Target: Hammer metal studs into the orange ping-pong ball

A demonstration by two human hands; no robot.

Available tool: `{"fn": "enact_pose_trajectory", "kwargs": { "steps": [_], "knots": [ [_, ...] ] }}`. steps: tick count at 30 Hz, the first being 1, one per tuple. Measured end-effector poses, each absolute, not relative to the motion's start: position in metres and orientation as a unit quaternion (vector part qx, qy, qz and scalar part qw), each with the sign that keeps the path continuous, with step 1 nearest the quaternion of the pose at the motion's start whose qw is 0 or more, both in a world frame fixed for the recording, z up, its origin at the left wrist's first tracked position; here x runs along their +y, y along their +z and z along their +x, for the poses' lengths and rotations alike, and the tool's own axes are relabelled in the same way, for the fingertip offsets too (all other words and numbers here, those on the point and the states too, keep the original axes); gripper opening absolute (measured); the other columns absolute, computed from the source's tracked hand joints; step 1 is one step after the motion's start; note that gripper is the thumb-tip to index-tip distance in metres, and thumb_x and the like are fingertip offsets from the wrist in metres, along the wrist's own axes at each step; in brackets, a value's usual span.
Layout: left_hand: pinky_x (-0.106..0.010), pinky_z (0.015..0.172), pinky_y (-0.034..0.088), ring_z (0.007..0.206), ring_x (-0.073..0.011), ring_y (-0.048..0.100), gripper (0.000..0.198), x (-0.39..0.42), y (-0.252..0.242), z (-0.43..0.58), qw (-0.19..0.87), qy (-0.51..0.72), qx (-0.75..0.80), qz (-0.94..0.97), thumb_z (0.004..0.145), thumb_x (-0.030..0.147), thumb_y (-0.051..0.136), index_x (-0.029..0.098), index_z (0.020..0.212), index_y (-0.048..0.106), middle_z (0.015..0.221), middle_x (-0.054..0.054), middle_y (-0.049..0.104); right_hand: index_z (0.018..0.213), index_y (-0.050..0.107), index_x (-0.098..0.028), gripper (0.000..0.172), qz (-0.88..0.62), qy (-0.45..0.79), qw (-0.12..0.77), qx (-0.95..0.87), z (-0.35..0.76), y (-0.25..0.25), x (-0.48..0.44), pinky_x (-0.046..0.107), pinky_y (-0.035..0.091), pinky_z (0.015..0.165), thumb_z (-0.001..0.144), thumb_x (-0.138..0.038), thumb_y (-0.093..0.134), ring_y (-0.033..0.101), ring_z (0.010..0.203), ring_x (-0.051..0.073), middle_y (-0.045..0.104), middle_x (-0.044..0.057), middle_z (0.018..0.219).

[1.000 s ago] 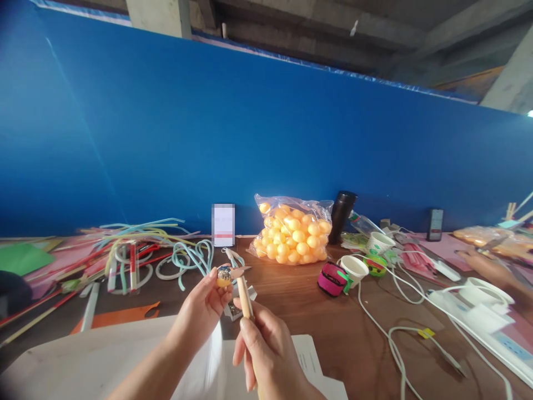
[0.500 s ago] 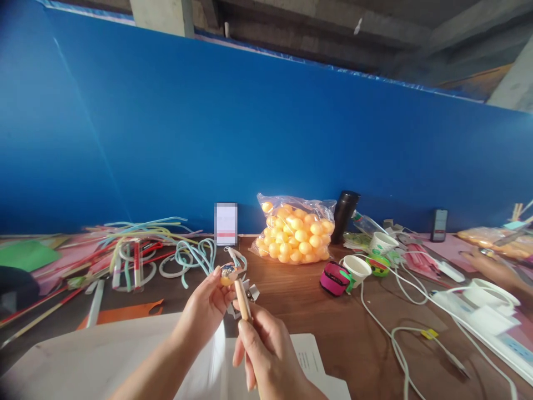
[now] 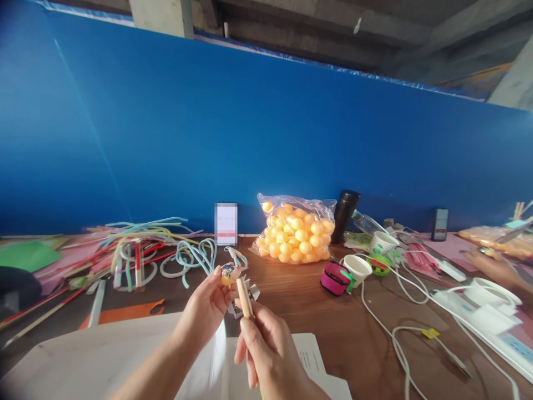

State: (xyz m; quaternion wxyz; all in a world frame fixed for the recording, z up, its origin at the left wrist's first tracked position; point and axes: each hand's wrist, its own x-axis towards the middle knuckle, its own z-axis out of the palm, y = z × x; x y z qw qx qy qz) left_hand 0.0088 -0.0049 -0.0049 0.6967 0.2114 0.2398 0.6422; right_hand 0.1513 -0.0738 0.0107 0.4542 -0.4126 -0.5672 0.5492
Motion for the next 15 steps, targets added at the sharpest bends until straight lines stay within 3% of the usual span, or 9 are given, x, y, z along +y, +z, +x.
{"fn": "enact_pose_trajectory", "kwargs": {
  "steps": [15],
  "knots": [
    [-0.021, 0.060, 0.052, 0.066, -0.0111, 0.060, 0.023, -0.0057, -0.0070, 0.0086, 0.696, 0.641, 0.237, 0.222, 0.081, 0.029, 0.066, 0.012, 0.096, 0.063, 0.081, -0.005, 0.064, 0.128, 0.051, -0.010, 0.055, -0.404, 0.556, 0.456, -0.566, 0.1534, 0.0102, -0.0735, 0.019, 0.027, 0.035, 0.092, -0.051, 0.049, 0.039, 0.033, 0.005, 0.059, -0.002, 0.058]
  ]
}}
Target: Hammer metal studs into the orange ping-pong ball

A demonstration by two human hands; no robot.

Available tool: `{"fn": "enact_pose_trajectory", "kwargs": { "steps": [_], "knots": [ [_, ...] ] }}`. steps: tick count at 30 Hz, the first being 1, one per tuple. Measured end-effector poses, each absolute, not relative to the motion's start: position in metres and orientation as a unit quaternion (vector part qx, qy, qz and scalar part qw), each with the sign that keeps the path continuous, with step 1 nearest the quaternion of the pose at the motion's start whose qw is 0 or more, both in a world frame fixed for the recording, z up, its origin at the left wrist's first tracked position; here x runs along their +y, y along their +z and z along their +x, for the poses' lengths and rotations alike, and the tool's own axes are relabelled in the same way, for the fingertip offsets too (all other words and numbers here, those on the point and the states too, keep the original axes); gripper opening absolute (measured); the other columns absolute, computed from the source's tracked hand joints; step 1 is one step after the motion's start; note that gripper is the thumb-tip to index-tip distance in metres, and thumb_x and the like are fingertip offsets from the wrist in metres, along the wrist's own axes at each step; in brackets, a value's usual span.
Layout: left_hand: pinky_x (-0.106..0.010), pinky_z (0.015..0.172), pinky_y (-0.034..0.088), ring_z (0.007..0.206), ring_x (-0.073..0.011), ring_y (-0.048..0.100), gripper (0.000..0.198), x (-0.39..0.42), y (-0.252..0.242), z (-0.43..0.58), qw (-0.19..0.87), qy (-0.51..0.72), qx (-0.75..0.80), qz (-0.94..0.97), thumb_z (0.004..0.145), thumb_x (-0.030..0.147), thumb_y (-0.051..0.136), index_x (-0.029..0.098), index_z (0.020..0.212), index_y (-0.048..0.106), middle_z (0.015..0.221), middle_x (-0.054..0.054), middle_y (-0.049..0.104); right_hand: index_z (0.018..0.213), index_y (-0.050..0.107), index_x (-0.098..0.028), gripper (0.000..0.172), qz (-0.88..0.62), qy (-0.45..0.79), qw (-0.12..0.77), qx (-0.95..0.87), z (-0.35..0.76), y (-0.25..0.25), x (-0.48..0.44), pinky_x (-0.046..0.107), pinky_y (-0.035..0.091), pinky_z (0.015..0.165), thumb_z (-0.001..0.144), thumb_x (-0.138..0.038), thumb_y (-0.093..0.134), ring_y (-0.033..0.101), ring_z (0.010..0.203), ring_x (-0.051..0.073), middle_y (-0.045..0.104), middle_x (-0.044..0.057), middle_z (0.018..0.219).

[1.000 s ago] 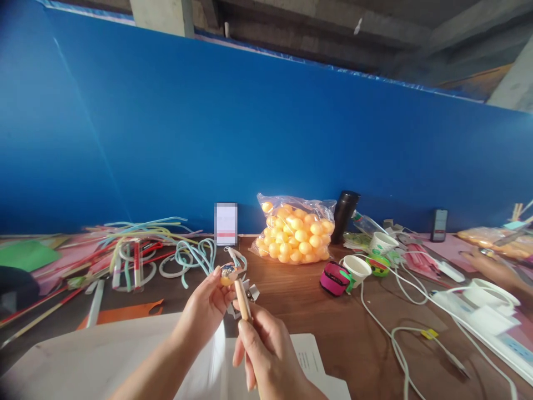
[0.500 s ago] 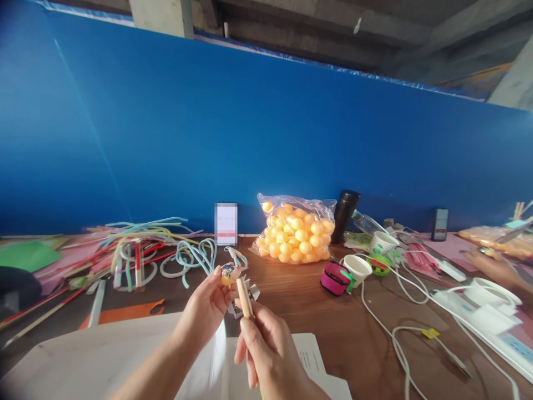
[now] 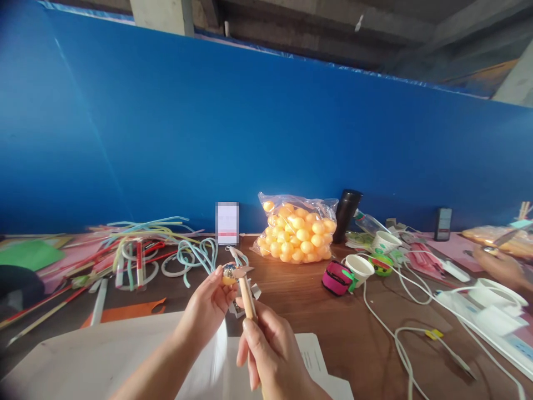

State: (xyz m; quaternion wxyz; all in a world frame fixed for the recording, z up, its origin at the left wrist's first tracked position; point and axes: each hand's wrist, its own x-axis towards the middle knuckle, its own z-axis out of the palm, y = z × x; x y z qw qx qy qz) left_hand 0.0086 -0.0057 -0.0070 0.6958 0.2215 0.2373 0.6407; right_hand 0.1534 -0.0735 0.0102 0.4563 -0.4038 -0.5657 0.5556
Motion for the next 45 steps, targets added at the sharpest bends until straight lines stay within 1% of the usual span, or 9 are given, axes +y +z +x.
{"fn": "enact_pose_trajectory", "kwargs": {
  "steps": [8, 10, 16, 19, 26, 31, 35, 40, 45],
  "knots": [
    [-0.021, 0.059, 0.051, 0.067, -0.0112, 0.060, 0.026, -0.0054, -0.0072, 0.0088, 0.690, 0.642, 0.239, 0.234, 0.081, 0.030, 0.066, 0.012, 0.100, 0.063, 0.082, -0.005, 0.064, 0.128, 0.050, -0.009, 0.055, -0.412, 0.553, 0.452, -0.566, 0.1535, 0.0108, -0.0731, 0.020, 0.028, 0.036, 0.092, -0.051, 0.048, 0.039, 0.033, 0.006, 0.059, -0.001, 0.059],
    [-0.021, 0.059, 0.051, 0.066, -0.0106, 0.059, 0.025, -0.0055, -0.0065, 0.0088, 0.690, 0.643, 0.241, 0.231, 0.082, 0.029, 0.065, 0.011, 0.099, 0.063, 0.083, -0.006, 0.064, 0.127, 0.051, -0.009, 0.055, -0.418, 0.555, 0.441, -0.569, 0.1533, 0.0115, -0.0735, 0.020, 0.027, 0.035, 0.092, -0.051, 0.048, 0.038, 0.033, 0.006, 0.058, -0.002, 0.058],
    [-0.021, 0.061, 0.051, 0.067, -0.0116, 0.061, 0.020, -0.0066, -0.0046, 0.0079, 0.694, 0.644, 0.239, 0.212, 0.081, 0.029, 0.066, 0.012, 0.093, 0.063, 0.081, -0.004, 0.064, 0.128, 0.051, -0.010, 0.052, -0.404, 0.550, 0.476, -0.555, 0.1555, 0.0121, -0.0756, 0.019, 0.026, 0.037, 0.093, -0.048, 0.049, 0.040, 0.033, 0.005, 0.059, -0.001, 0.059],
    [-0.021, 0.060, 0.051, 0.068, -0.0114, 0.061, 0.019, -0.0056, -0.0052, 0.0074, 0.701, 0.641, 0.233, 0.208, 0.082, 0.029, 0.065, 0.013, 0.091, 0.063, 0.080, -0.005, 0.063, 0.127, 0.052, -0.010, 0.053, -0.405, 0.555, 0.476, -0.549, 0.1548, 0.0107, -0.0762, 0.019, 0.026, 0.036, 0.092, -0.049, 0.049, 0.039, 0.033, 0.005, 0.059, -0.001, 0.059],
    [-0.022, 0.062, 0.052, 0.068, -0.0104, 0.059, 0.022, -0.0046, -0.0056, 0.0076, 0.705, 0.635, 0.219, 0.227, 0.086, 0.029, 0.060, 0.011, 0.099, 0.062, 0.091, -0.009, 0.065, 0.126, 0.053, -0.010, 0.056, -0.410, 0.563, 0.445, -0.563, 0.1493, 0.0056, -0.0751, 0.018, 0.022, 0.033, 0.091, -0.053, 0.049, 0.036, 0.030, 0.004, 0.058, -0.003, 0.055],
    [-0.022, 0.061, 0.052, 0.067, -0.0112, 0.060, 0.021, -0.0051, -0.0064, 0.0073, 0.708, 0.634, 0.221, 0.218, 0.086, 0.029, 0.060, 0.011, 0.097, 0.063, 0.086, -0.008, 0.066, 0.129, 0.051, -0.010, 0.057, -0.404, 0.564, 0.451, -0.561, 0.1501, 0.0076, -0.0765, 0.019, 0.026, 0.035, 0.091, -0.052, 0.049, 0.039, 0.032, 0.005, 0.059, -0.002, 0.058],
    [-0.023, 0.060, 0.053, 0.066, -0.0117, 0.060, 0.017, -0.0047, -0.0068, 0.0070, 0.712, 0.635, 0.223, 0.203, 0.085, 0.027, 0.061, 0.012, 0.092, 0.062, 0.085, -0.008, 0.066, 0.128, 0.051, -0.010, 0.057, -0.419, 0.557, 0.442, -0.564, 0.1496, 0.0092, -0.0764, 0.018, 0.025, 0.034, 0.092, -0.053, 0.048, 0.037, 0.032, 0.005, 0.058, -0.003, 0.057],
    [-0.022, 0.058, 0.052, 0.065, -0.0122, 0.061, 0.012, -0.0047, -0.0047, 0.0075, 0.721, 0.631, 0.224, 0.182, 0.084, 0.025, 0.061, 0.013, 0.085, 0.061, 0.075, -0.005, 0.063, 0.129, 0.051, -0.011, 0.056, -0.416, 0.551, 0.451, -0.566, 0.1504, 0.0120, -0.0762, 0.020, 0.027, 0.036, 0.092, -0.053, 0.047, 0.039, 0.033, 0.006, 0.058, -0.002, 0.058],
    [-0.022, 0.058, 0.052, 0.064, -0.0120, 0.060, 0.014, -0.0054, -0.0036, 0.0071, 0.733, 0.619, 0.212, 0.185, 0.086, 0.025, 0.058, 0.012, 0.085, 0.062, 0.077, -0.007, 0.064, 0.129, 0.051, -0.011, 0.056, -0.415, 0.552, 0.443, -0.572, 0.1504, 0.0125, -0.0751, 0.019, 0.025, 0.035, 0.092, -0.052, 0.047, 0.037, 0.032, 0.006, 0.058, -0.002, 0.057]
  ]
}}
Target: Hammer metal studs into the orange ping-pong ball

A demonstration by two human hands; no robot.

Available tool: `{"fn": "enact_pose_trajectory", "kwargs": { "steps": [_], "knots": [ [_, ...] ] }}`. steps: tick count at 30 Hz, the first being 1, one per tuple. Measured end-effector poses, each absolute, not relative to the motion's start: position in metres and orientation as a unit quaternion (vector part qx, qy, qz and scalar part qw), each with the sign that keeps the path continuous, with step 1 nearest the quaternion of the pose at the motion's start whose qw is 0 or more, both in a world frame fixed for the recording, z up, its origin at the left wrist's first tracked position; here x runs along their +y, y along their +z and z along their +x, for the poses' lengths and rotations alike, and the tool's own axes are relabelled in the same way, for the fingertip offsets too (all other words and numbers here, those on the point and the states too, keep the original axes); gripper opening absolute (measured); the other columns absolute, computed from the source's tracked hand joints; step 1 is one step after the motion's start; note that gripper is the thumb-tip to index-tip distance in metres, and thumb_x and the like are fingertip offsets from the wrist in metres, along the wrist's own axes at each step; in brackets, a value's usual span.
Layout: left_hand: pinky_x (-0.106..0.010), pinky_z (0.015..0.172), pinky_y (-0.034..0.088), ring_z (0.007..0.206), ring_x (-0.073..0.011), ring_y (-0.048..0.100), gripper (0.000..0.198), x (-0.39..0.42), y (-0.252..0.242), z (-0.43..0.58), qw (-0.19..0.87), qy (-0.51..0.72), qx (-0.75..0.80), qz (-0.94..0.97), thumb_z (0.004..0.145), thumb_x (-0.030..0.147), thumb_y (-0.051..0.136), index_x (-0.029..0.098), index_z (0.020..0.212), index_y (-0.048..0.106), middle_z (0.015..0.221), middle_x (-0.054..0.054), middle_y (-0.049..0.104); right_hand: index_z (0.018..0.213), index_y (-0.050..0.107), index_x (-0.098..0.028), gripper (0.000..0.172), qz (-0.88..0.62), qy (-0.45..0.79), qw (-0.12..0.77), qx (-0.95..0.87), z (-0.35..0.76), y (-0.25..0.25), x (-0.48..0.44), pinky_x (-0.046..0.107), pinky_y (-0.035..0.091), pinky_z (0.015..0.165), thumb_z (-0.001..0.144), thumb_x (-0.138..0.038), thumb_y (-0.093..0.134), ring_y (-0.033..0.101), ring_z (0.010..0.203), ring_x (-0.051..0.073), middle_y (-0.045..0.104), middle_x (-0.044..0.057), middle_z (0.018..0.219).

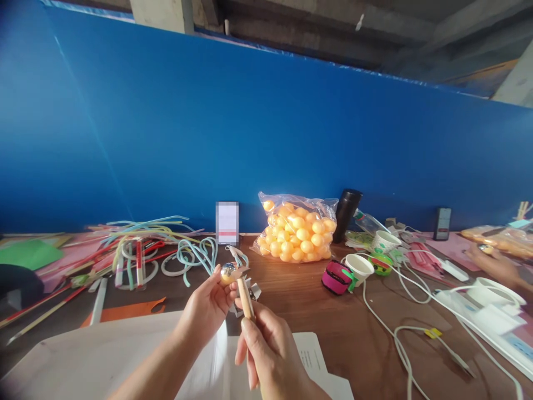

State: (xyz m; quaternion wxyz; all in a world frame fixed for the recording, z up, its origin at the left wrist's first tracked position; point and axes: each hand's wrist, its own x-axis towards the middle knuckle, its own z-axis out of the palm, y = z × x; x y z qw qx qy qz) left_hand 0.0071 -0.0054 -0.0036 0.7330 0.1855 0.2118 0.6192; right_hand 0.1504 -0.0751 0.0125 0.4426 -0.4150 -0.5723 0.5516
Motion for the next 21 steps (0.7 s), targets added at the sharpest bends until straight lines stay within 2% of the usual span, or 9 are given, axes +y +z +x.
{"fn": "enact_pose_trajectory", "kwargs": {
  "steps": [7, 11, 21],
  "knots": [
    [-0.021, 0.054, 0.052, 0.061, -0.0116, 0.060, 0.019, -0.0070, -0.0003, 0.0065, 0.750, 0.606, 0.209, 0.164, 0.089, 0.027, 0.054, 0.010, 0.086, 0.061, 0.071, -0.006, 0.062, 0.130, 0.051, -0.010, 0.056, -0.412, 0.554, 0.446, -0.570, 0.1504, 0.0136, -0.0753, 0.020, 0.027, 0.035, 0.093, -0.051, 0.047, 0.037, 0.032, 0.006, 0.058, -0.002, 0.058],
    [-0.020, 0.052, 0.052, 0.059, -0.0108, 0.061, 0.014, -0.0074, 0.0022, 0.0063, 0.754, 0.609, 0.200, 0.144, 0.089, 0.022, 0.054, 0.011, 0.087, 0.062, 0.074, -0.006, 0.065, 0.129, 0.053, -0.011, 0.054, -0.403, 0.551, 0.476, -0.554, 0.1527, 0.0153, -0.0772, 0.021, 0.027, 0.037, 0.092, -0.051, 0.048, 0.039, 0.032, 0.007, 0.059, -0.001, 0.059],
    [-0.021, 0.051, 0.052, 0.058, -0.0112, 0.059, 0.021, -0.0074, 0.0040, 0.0056, 0.766, 0.593, 0.211, 0.135, 0.090, 0.027, 0.051, 0.011, 0.084, 0.063, 0.070, -0.006, 0.063, 0.128, 0.054, -0.013, 0.054, -0.394, 0.558, 0.482, -0.549, 0.1516, 0.0095, -0.0778, 0.020, 0.024, 0.036, 0.091, -0.052, 0.050, 0.039, 0.032, 0.006, 0.059, -0.001, 0.057]
  ]
}}
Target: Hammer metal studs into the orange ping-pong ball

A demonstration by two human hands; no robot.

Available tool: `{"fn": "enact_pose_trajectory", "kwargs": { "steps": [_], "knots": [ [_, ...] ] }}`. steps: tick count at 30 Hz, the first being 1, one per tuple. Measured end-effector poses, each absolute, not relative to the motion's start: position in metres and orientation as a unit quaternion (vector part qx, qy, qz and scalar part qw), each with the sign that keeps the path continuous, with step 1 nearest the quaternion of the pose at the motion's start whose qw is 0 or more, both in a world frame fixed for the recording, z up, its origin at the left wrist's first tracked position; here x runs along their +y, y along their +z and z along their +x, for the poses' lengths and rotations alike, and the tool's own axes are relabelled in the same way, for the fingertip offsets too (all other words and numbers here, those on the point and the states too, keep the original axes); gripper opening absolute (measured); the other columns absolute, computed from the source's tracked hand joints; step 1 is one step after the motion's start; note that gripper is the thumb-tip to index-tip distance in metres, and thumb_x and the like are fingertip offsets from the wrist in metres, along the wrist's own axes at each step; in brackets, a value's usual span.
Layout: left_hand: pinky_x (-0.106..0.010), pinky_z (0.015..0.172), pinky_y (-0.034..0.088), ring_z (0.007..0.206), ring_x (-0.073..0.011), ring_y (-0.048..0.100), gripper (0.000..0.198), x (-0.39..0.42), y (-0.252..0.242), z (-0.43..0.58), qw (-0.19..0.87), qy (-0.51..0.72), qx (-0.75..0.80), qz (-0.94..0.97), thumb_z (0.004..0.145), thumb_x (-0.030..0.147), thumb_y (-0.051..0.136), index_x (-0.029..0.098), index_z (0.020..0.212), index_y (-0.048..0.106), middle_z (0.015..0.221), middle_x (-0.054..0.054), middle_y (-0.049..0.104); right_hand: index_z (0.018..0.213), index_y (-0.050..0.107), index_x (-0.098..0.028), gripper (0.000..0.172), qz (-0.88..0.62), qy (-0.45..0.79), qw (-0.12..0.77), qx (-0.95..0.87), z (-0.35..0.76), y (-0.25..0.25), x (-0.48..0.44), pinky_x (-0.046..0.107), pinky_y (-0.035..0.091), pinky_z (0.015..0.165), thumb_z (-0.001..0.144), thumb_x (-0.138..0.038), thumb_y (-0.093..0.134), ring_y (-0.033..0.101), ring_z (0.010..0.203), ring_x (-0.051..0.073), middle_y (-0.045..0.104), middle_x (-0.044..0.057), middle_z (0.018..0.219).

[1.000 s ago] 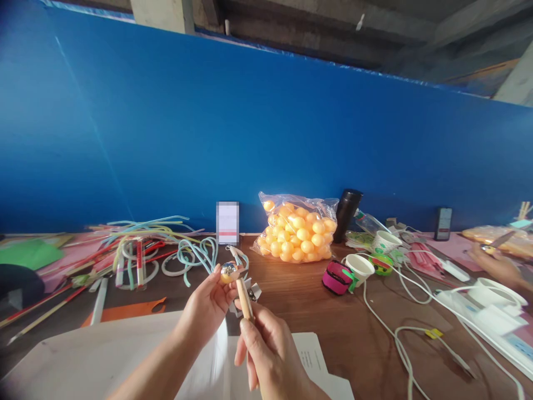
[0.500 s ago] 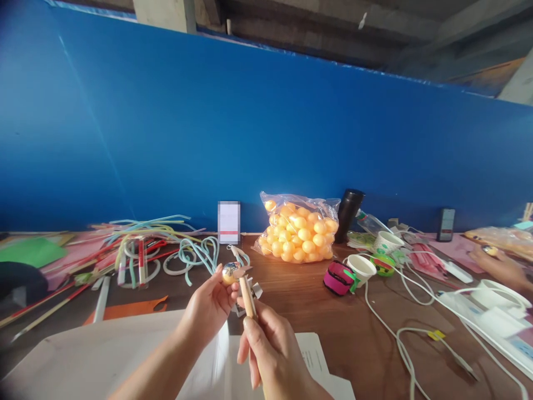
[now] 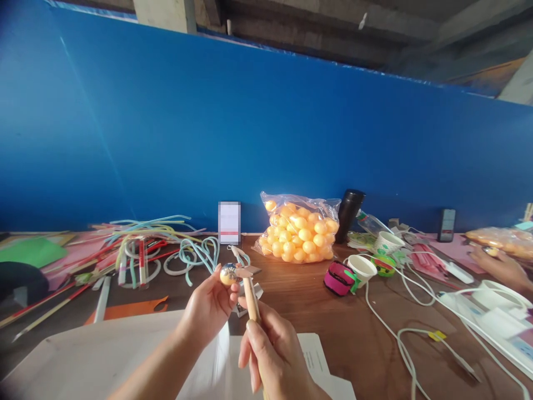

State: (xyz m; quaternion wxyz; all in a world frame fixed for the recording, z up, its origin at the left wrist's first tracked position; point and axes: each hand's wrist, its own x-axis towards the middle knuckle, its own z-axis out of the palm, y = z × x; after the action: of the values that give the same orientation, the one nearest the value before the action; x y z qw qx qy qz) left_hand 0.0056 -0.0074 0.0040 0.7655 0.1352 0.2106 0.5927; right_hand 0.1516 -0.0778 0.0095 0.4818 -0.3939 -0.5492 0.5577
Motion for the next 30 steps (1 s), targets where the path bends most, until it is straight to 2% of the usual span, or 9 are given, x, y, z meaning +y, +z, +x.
{"fn": "enact_pose_trajectory", "kwargs": {
  "steps": [4, 10, 21, 30],
  "knots": [
    [-0.023, 0.053, 0.052, 0.060, -0.0124, 0.059, 0.022, -0.0063, -0.0006, 0.0066, 0.764, 0.593, 0.202, 0.154, 0.090, 0.029, 0.052, 0.011, 0.087, 0.063, 0.067, -0.005, 0.060, 0.131, 0.051, -0.012, 0.057, -0.399, 0.558, 0.456, -0.567, 0.1522, 0.0106, -0.0783, 0.020, 0.026, 0.036, 0.091, -0.053, 0.048, 0.039, 0.032, 0.006, 0.059, -0.001, 0.058],
    [-0.025, 0.057, 0.051, 0.064, -0.0135, 0.060, 0.027, -0.0075, -0.0030, 0.0083, 0.737, 0.612, 0.205, 0.200, 0.084, 0.036, 0.062, 0.011, 0.093, 0.064, 0.076, -0.007, 0.064, 0.130, 0.051, -0.011, 0.058, -0.403, 0.554, 0.449, -0.573, 0.1509, 0.0090, -0.0774, 0.019, 0.026, 0.036, 0.092, -0.054, 0.047, 0.039, 0.032, 0.006, 0.059, -0.001, 0.058],
    [-0.026, 0.060, 0.051, 0.067, -0.0131, 0.061, 0.025, -0.0071, -0.0040, 0.0093, 0.705, 0.637, 0.217, 0.224, 0.080, 0.033, 0.067, 0.012, 0.093, 0.063, 0.081, -0.006, 0.065, 0.128, 0.052, -0.011, 0.057, -0.416, 0.544, 0.446, -0.576, 0.1499, 0.0116, -0.0776, 0.020, 0.027, 0.036, 0.092, -0.054, 0.047, 0.038, 0.032, 0.006, 0.058, -0.002, 0.057],
    [-0.024, 0.059, 0.049, 0.066, -0.0121, 0.058, 0.027, -0.0074, -0.0041, 0.0097, 0.695, 0.639, 0.229, 0.238, 0.083, 0.033, 0.064, 0.011, 0.099, 0.062, 0.083, -0.006, 0.063, 0.128, 0.051, -0.010, 0.055, -0.413, 0.545, 0.445, -0.578, 0.1506, 0.0122, -0.0780, 0.020, 0.028, 0.036, 0.093, -0.052, 0.046, 0.038, 0.033, 0.006, 0.058, -0.002, 0.057]
  ]
}}
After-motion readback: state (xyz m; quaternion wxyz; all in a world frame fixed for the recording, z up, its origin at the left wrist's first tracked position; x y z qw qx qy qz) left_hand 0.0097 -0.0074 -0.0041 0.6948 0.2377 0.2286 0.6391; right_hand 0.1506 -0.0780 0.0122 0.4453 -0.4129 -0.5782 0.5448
